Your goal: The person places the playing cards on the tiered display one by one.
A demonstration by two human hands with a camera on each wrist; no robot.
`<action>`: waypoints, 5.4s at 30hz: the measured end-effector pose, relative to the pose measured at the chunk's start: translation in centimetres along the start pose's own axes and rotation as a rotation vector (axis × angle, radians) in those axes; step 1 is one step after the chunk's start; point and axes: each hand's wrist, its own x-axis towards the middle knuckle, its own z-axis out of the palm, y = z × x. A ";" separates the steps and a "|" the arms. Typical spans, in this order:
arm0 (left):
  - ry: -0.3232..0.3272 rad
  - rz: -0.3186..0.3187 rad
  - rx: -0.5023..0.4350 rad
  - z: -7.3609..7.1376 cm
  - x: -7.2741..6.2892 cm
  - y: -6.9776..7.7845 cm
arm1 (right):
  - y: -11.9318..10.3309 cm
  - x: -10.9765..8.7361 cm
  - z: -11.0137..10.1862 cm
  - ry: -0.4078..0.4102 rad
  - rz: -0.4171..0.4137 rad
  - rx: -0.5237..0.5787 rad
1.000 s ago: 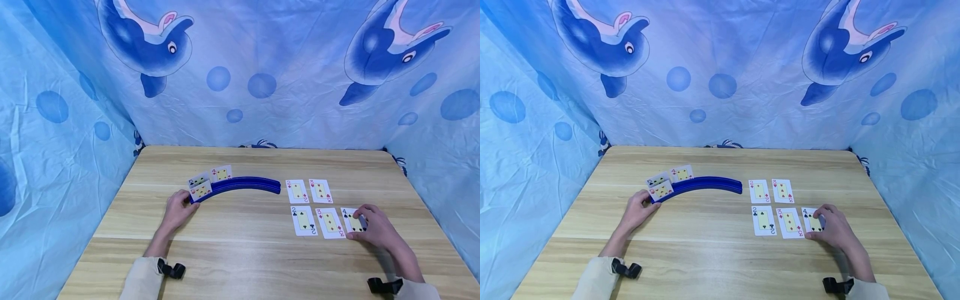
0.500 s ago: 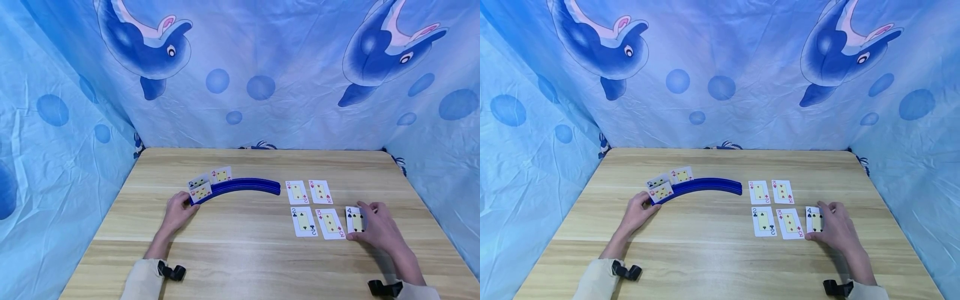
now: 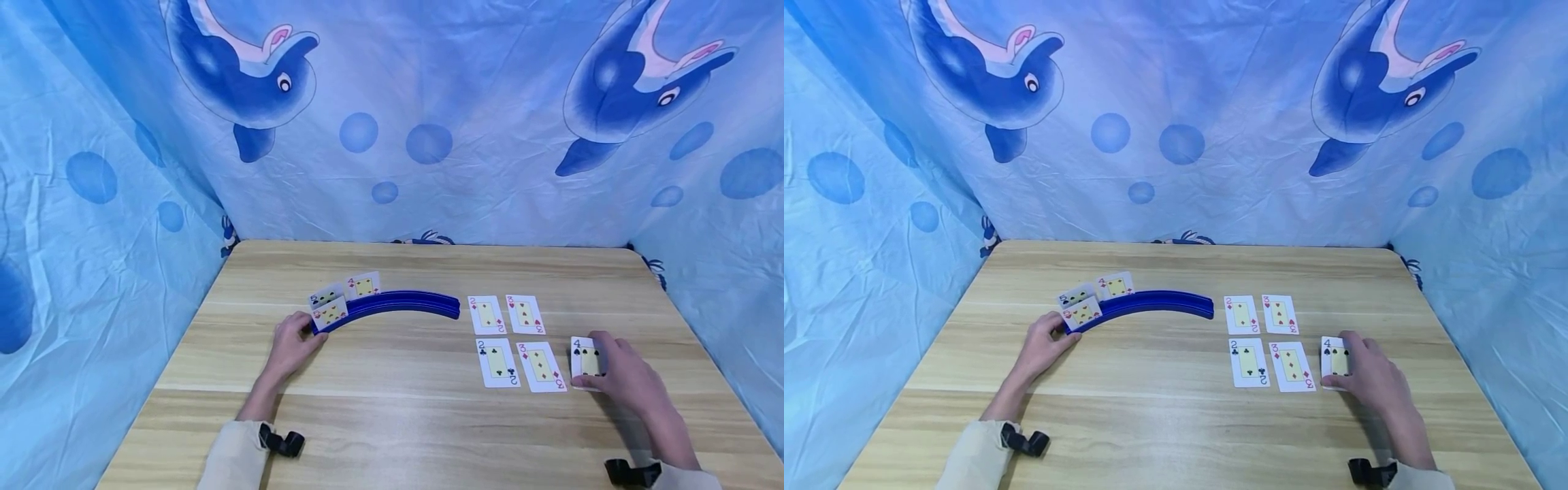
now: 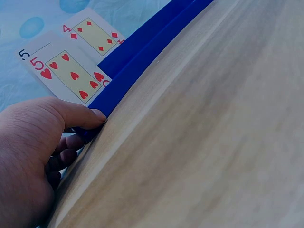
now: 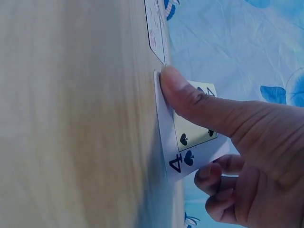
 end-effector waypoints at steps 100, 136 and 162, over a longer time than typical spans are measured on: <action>0.003 0.001 0.013 0.0 0.0 -0.2 | -19.4 6.6 -0.4 0.189 -0.450 0.726; -0.003 -0.006 -0.002 -0.1 -0.1 0.2 | -28.8 9.7 4.4 0.113 -0.579 0.866; 0.016 -0.009 -0.005 0.4 0.1 -0.3 | -30.9 10.9 8.2 0.078 -0.566 0.836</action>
